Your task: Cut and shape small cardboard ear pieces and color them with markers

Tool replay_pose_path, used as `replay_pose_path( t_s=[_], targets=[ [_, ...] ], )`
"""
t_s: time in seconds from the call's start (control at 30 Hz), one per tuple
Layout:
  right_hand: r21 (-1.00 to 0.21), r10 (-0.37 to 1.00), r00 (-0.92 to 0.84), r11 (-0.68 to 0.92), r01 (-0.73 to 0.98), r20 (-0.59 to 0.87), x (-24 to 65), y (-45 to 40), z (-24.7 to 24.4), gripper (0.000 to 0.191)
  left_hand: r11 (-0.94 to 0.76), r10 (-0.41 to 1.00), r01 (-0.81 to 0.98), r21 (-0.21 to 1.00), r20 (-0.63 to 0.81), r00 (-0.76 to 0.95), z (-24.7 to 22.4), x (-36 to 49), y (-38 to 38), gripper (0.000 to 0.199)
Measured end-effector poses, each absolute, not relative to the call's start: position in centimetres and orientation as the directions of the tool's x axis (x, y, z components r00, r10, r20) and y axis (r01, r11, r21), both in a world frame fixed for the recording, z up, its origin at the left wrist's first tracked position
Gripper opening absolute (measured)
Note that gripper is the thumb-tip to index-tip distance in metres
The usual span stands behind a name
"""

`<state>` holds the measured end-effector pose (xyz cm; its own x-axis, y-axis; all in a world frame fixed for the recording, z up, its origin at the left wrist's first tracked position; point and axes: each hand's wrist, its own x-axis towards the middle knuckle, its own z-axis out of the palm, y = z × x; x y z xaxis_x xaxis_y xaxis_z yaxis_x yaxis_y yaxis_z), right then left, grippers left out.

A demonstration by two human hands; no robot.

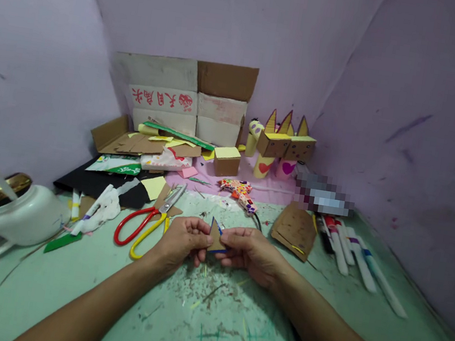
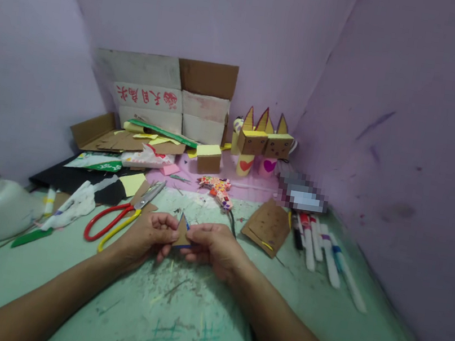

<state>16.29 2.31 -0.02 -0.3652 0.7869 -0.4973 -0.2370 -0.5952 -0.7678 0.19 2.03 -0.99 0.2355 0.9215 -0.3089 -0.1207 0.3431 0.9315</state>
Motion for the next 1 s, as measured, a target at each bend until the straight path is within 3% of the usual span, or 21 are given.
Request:
replay_pose_path(
  t_s=[0.53,1.0],
  targets=[
    [-0.763,0.786,-0.418,-0.587,-0.270,-0.457,16.63,2.28,-0.23,0.017,0.321,0.934,-0.071,0.944,-0.304,0.186,-0.54,0.47,1.85,0.029],
    [-0.772,0.804,-0.398,-0.567,-0.288,-0.442,16.46,2.19,-0.37,0.006,0.293,0.941,-0.034,0.956,-0.282,0.188,-0.39,0.52,1.67,0.027]
  ],
)
